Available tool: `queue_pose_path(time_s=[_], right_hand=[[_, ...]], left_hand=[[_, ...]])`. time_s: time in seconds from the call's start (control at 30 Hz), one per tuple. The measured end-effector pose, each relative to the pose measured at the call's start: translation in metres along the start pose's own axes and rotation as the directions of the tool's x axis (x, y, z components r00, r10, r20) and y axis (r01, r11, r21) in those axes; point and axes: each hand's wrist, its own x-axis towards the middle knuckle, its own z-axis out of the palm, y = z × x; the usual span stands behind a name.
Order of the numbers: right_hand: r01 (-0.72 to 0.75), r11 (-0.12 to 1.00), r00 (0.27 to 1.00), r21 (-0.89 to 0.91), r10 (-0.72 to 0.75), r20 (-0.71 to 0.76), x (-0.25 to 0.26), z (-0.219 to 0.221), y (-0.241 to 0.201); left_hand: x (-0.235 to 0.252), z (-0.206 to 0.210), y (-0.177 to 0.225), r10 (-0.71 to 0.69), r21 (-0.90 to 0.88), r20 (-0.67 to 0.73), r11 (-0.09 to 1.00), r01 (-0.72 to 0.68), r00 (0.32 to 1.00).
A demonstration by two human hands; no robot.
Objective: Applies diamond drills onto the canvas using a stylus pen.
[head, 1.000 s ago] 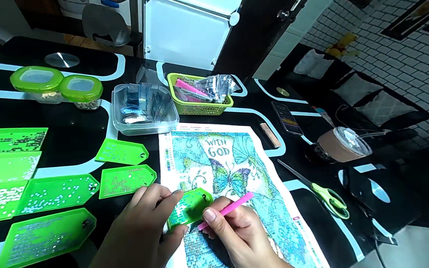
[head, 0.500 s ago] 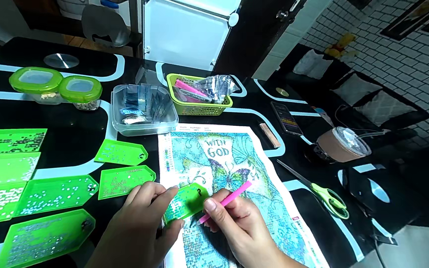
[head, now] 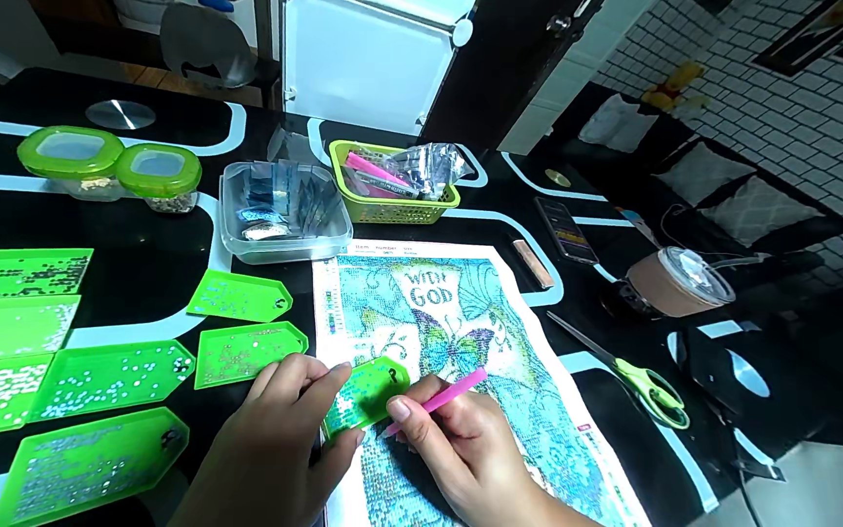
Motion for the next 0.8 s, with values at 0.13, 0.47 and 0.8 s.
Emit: queue_pose_path(time_s=[0.13,0.47,0.8], right_hand=[[0.155,0.958,0.987,-0.242,-0.143,0.068,0.002,0.001,-0.01],[-0.039,0.991,0.999,0.129,0.04,-0.008,0.004,-0.004,-0.002],[0.02,0.999,1.0,0.041,-0.021,0.012,0.003,0.002,0.002]], left_hand=[[0.0,0.001,-0.002,0.019,0.008,-0.019,1.0,-0.019,1.0],[0.0,0.0,-0.001,0.004,-0.016,-0.007,1.0,-0.004,1.0],[0.0,0.0,0.0,-0.013,-0.019,0.011,1.0,0.013,1.0]])
